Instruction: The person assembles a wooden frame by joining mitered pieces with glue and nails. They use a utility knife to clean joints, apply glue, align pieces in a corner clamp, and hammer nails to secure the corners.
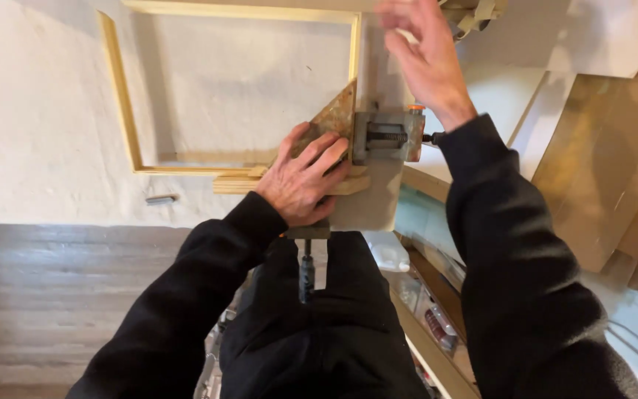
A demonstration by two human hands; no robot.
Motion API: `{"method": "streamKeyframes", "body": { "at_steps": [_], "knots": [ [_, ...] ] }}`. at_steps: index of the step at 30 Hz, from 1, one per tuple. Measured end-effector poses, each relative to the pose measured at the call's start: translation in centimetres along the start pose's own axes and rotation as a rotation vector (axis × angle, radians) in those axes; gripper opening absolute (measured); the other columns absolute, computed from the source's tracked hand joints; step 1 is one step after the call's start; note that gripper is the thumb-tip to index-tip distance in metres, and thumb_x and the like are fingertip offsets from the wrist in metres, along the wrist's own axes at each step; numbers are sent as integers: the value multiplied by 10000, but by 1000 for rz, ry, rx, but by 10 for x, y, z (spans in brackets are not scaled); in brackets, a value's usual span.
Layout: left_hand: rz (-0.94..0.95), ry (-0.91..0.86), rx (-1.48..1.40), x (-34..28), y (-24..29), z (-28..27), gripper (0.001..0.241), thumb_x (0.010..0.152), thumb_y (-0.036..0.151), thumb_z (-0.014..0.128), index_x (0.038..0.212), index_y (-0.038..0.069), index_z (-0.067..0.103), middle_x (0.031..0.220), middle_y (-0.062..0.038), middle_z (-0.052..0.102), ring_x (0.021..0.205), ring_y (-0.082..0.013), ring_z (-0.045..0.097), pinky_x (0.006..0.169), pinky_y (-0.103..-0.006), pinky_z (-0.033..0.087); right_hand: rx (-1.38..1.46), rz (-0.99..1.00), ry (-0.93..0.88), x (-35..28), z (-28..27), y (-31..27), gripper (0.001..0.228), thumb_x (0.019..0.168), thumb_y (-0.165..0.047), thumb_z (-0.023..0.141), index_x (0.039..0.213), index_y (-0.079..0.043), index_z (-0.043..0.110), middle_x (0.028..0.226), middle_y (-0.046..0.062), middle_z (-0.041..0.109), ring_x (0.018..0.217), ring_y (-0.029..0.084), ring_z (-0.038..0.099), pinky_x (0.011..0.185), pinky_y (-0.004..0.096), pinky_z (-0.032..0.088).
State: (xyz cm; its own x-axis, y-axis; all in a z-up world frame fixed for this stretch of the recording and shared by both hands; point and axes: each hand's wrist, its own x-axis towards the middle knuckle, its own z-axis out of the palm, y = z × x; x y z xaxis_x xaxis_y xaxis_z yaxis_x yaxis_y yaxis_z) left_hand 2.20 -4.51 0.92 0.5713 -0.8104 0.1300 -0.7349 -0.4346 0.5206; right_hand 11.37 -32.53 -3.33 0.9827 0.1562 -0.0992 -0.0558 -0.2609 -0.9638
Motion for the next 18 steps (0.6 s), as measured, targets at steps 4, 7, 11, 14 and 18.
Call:
{"method": "streamKeyframes", "body": {
  "at_steps": [4, 7, 11, 14, 18],
  "knots": [
    [-6, -35, 60, 4, -1, 3, 646, 698, 359, 777, 1266, 75, 661, 1438, -131, 491, 1409, -293, 438, 1169, -644, 277, -122, 204, 113, 37, 11, 1, 235, 1061, -231, 769, 1200, -44, 742, 1071, 47, 790, 874, 177, 727, 829, 307, 602],
    [-19, -57, 76, 6, 1, 3, 648, 703, 361, 779, 1273, 78, 663, 1433, -128, 497, 1409, -282, 443, 1176, -639, 280, 44, 223, 92, 44, 16, 24, 237, 998, -239, 780, 1100, -31, 732, 1012, 21, 773, 901, 119, 768, 809, 277, 657],
    [-26, -63, 63, 8, 1, 3, 650, 706, 356, 783, 1280, 76, 664, 1426, -128, 501, 1405, -276, 447, 1183, -637, 279, 207, 342, 83, 48, 17, 45, 230, 972, -216, 775, 1110, -33, 757, 1035, 28, 790, 904, 128, 782, 828, 275, 670],
    [-39, -65, 57, 6, 2, 3, 638, 707, 346, 784, 1275, 79, 667, 1430, -123, 502, 1405, -271, 448, 1182, -637, 277, 204, 380, 64, 45, 17, 43, 234, 975, -231, 774, 1128, -55, 756, 1041, 29, 800, 913, 127, 793, 834, 284, 636],
    [-27, -73, 61, 6, 3, 4, 597, 735, 345, 783, 1264, 91, 673, 1452, -121, 494, 1412, -278, 443, 1179, -658, 263, 84, 352, 40, 40, 18, 28, 244, 976, -289, 764, 1118, -92, 737, 1033, 14, 780, 926, 121, 777, 801, 283, 634]
  ]
}}
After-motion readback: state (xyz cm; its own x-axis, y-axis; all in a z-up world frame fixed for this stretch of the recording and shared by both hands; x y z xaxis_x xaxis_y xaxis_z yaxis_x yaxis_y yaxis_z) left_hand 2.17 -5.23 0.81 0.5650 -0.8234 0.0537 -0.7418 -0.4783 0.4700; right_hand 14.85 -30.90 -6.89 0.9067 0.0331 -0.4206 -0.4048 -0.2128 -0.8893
